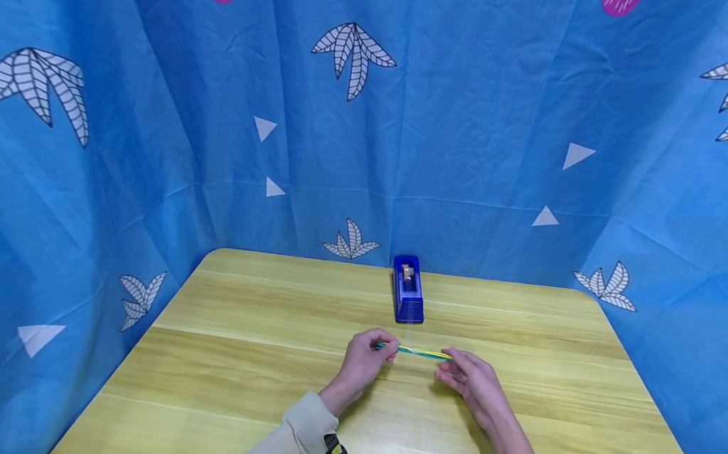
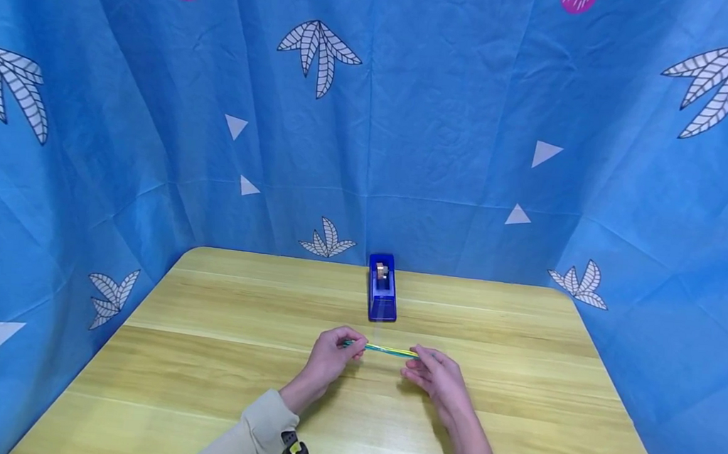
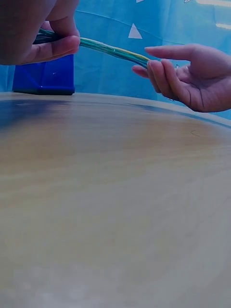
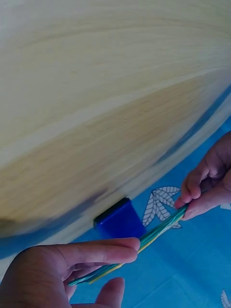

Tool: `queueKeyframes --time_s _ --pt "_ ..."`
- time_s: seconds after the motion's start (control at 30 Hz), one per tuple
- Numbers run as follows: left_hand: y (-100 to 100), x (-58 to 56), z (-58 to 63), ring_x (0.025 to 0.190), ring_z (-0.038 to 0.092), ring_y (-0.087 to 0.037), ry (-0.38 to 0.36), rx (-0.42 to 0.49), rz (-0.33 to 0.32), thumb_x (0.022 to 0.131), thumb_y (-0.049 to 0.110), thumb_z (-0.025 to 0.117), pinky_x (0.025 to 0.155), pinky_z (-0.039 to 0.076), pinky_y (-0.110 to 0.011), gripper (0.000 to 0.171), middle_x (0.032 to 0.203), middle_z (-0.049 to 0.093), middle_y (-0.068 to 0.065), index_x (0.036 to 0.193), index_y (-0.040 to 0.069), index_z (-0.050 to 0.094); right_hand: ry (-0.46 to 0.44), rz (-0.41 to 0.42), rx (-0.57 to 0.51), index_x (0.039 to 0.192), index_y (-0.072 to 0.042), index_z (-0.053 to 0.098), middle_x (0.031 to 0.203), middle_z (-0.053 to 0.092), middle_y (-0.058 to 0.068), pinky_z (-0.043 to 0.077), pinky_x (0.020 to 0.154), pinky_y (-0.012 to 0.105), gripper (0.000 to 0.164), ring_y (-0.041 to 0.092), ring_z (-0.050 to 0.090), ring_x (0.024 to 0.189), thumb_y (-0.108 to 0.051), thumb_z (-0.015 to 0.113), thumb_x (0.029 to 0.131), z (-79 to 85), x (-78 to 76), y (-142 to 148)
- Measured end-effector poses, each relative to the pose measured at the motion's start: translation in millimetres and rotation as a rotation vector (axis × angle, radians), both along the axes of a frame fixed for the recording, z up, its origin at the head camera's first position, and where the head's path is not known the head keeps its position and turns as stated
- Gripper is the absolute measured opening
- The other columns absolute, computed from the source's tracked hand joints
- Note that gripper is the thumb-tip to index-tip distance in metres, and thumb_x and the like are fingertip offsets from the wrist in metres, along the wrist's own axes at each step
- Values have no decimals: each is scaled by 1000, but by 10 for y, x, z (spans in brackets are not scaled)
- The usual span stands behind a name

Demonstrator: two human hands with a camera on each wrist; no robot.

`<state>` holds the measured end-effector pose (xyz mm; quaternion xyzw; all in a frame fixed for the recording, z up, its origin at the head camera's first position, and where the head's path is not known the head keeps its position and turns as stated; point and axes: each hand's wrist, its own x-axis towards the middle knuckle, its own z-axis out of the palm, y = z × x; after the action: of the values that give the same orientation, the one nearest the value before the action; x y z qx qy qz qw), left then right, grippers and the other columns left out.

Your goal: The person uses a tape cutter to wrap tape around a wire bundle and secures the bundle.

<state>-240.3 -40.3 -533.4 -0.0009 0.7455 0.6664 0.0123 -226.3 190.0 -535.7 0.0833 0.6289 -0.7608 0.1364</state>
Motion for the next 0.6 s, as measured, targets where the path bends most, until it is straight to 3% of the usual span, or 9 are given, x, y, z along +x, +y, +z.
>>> queueKeyframes --time_s 0.13,0.33,0.6 --pt "-6 6 2 77 66 -15 0 4 3 95 10 74 73 62 -32 8 91 74 -19 98 2 76 4 -19 -22 130 8 54 97 70 7 61 90 26 35 14 73 87 -20 55 108 18 4 -36" --pt "-36 2 4 78 68 -16 -29 -3 -18 94 10 75 74 62 -31 8 90 73 -11 99 4 76 7 -8 -61 114 2 64 92 72 4 61 89 24 18 12 74 84 -14 58 107 43 4 -18" --pt "-98 -59 -12 86 70 -19 -79 2 -77 99 18 71 82 62 -32 22 103 71 -9 114 2 72 58 -2 -21 116 5 65 99 75 14 61 90 26 16 14 76 87 -6 59 105 77 -12 7"
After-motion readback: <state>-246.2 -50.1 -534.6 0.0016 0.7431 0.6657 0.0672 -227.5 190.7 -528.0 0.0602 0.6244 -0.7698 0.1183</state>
